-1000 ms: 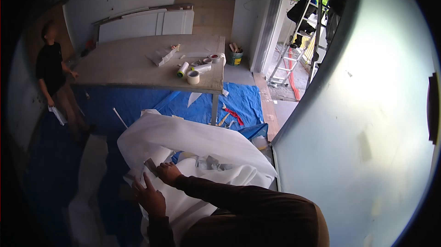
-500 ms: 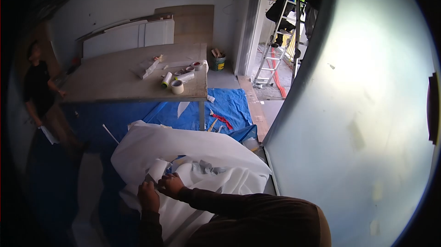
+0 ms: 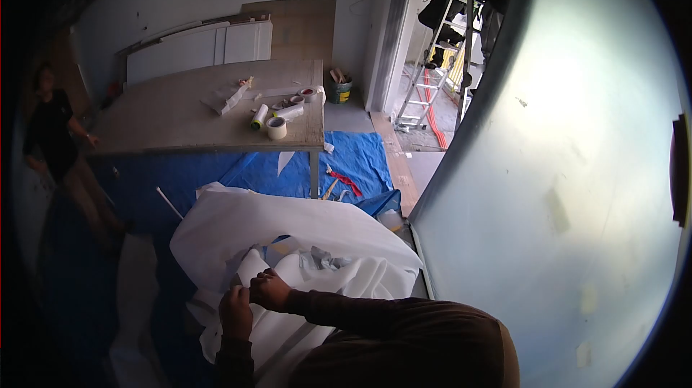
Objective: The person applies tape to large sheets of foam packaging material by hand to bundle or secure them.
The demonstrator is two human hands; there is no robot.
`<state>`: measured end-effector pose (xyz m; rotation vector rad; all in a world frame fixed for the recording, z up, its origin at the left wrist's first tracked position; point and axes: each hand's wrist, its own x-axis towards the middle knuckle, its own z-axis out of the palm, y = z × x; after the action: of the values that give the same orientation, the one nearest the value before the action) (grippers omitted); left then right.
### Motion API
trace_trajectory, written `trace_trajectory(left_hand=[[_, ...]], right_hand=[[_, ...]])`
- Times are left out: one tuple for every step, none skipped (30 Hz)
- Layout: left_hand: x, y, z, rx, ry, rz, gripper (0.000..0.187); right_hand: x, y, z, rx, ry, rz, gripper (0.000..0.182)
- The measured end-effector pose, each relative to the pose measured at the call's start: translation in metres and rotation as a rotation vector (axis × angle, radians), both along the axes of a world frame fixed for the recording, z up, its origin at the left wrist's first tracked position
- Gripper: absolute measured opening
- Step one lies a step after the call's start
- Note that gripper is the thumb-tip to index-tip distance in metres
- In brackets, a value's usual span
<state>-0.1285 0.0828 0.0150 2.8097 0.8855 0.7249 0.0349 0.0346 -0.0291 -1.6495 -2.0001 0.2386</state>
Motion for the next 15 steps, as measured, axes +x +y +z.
trace_trajectory(left_hand=[[-0.004,0.005,-0.001,-0.015,0.029,-0.008,0.012],[-0.007,0.010,0.000,-0.014,0.031,-0.008,0.012],[-0.009,0.015,0.003,-0.055,0.069,-0.041,0.009],[-0.011,0.018,0.006,-0.097,0.105,-0.074,0.007],[-0.013,0.020,0.009,-0.097,0.105,-0.077,0.007],[-0.013,0.023,0.013,-0.129,0.061,-0.105,0.007],[-0.011,0.026,0.016,-0.158,0.016,-0.133,0.009],[-0.010,0.027,0.020,-0.156,0.015,-0.138,0.009],[-0.010,0.028,0.023,-0.250,-0.053,-0.135,0.010],[-0.009,0.028,0.025,-0.346,-0.121,-0.133,0.012],[-0.008,0.028,0.026,-0.348,-0.123,-0.140,0.012],[-0.008,0.028,0.027,-0.429,-0.134,-0.110,0.011],[-0.010,0.029,0.027,-0.511,-0.142,-0.078,0.012],[-0.011,0.031,0.023,-0.513,-0.138,-0.081,0.012],[-0.013,0.033,0.018,-0.594,-0.181,-0.084,0.011]], right_hand=[[0.001,0.001,0.003,-0.001,0.001,0.000,0.014],[0.002,0.001,0.006,0.004,-0.009,0.014,0.014],[0.002,0.000,0.009,0.009,-0.019,0.027,0.013],[0.002,-0.002,0.012,0.009,-0.018,0.026,0.013],[0.001,-0.004,0.012,0.036,0.069,0.025,0.013],[0.004,-0.004,0.013,0.064,0.154,0.023,0.012],[0.007,-0.004,0.014,0.068,0.149,0.020,0.012],[0.008,-0.005,0.016,0.057,0.187,0.034,0.012],[0.009,-0.006,0.017,0.046,0.226,0.047,0.011],[0.010,-0.008,0.018,0.046,0.224,0.039,0.011],[0.011,-0.010,0.017,0.066,0.239,0.040,0.011],[0.011,-0.011,0.017,0.086,0.256,0.042,0.011],[0.011,-0.012,0.016,0.085,0.257,0.038,0.011],[0.011,-0.013,0.014,0.084,0.267,0.035,0.013],[0.011,-0.014,0.012,0.082,0.277,0.031,0.014]])
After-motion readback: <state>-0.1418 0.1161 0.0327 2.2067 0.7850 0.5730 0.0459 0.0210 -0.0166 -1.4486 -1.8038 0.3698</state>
